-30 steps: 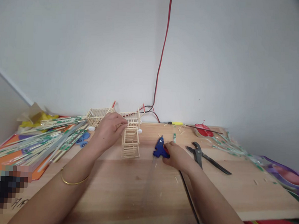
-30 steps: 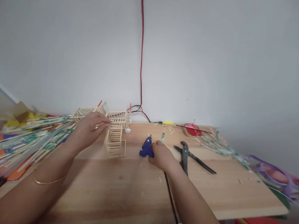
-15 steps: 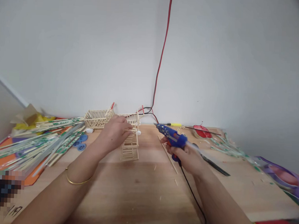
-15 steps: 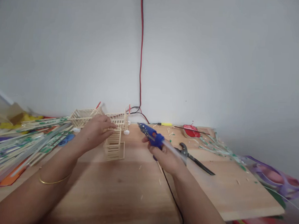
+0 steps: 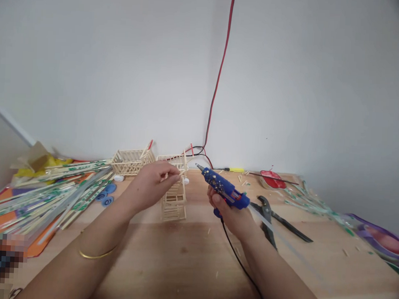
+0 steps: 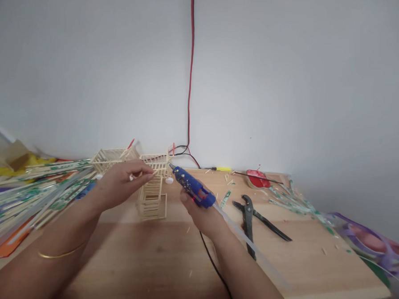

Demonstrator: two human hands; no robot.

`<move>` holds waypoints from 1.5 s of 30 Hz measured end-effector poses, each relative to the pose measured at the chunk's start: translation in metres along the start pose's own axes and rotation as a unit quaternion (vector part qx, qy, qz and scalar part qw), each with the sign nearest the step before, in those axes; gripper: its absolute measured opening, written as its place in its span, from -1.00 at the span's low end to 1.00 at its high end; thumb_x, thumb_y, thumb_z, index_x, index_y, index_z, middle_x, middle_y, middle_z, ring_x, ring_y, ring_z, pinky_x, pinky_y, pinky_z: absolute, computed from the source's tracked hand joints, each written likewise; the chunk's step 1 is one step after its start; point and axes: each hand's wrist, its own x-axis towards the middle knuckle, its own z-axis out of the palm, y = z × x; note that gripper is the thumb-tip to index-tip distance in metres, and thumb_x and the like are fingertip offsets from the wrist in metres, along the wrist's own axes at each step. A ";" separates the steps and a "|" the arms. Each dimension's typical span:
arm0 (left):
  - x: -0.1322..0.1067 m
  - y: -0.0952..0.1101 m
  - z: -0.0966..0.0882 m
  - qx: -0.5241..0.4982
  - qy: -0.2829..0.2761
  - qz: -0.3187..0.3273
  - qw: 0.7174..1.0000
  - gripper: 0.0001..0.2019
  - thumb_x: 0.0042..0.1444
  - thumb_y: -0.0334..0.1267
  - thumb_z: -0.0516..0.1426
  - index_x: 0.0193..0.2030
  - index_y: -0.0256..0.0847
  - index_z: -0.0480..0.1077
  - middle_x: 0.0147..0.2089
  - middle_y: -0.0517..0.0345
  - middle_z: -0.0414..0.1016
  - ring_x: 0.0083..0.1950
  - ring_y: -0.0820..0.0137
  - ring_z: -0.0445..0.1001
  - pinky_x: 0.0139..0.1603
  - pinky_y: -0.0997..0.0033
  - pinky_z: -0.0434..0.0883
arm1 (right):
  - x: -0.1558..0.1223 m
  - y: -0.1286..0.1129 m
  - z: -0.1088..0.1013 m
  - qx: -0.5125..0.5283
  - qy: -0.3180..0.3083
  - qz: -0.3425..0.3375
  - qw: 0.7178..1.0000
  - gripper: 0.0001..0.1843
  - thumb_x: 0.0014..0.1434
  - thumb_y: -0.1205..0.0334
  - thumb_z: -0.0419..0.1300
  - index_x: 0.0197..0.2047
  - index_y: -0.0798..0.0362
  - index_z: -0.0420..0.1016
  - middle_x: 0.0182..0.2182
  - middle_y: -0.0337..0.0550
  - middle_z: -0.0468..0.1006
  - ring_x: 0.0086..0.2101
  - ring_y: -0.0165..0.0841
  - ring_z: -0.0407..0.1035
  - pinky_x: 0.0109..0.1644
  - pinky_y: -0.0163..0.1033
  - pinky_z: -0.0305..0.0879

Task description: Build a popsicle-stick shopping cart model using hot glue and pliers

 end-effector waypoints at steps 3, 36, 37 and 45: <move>-0.005 0.009 -0.006 -0.072 -0.043 -0.055 0.995 -0.75 0.16 -0.13 0.07 -0.37 -0.22 0.49 -0.39 0.17 0.50 -0.37 0.42 0.39 -0.36 0.48 0.27 | -0.005 0.000 -0.004 -0.029 -0.020 -0.040 0.999 -0.73 0.10 -0.01 0.17 -0.37 0.04 0.36 -0.44 -0.20 0.41 -0.42 -0.38 0.30 -0.31 -0.25 0.28; -0.010 0.010 -0.007 -0.185 -0.078 -0.091 0.975 -0.73 0.13 -0.06 0.11 -0.30 -0.19 0.53 -0.32 0.12 0.54 -0.28 0.37 0.43 -0.24 0.42 0.33 | -0.004 0.000 -0.006 -0.138 -0.015 -0.018 0.990 -0.80 0.03 0.11 0.17 -0.49 0.03 0.30 -0.56 -0.28 0.33 -0.51 -0.42 0.23 -0.44 -0.32 0.19; -0.010 0.009 -0.007 -0.195 -0.077 -0.093 0.973 -0.74 0.12 -0.07 0.11 -0.29 -0.18 0.54 -0.31 0.12 0.55 -0.27 0.36 0.44 -0.23 0.41 0.34 | -0.004 0.001 -0.006 -0.141 -0.015 -0.013 0.990 -0.80 0.03 0.10 0.18 -0.48 0.02 0.31 -0.55 -0.27 0.36 -0.50 -0.41 0.25 -0.43 -0.31 0.20; -0.007 0.006 -0.003 -0.367 0.017 -0.162 0.916 -0.81 -0.02 -0.13 0.25 -0.37 -0.22 0.53 -0.34 0.14 0.55 -0.29 0.41 0.43 -0.19 0.43 0.34 | -0.005 -0.004 -0.006 -0.131 -0.006 0.019 0.991 -0.80 -0.03 0.11 0.23 -0.48 0.02 0.32 -0.55 -0.26 0.39 -0.50 -0.38 0.30 -0.44 -0.31 0.21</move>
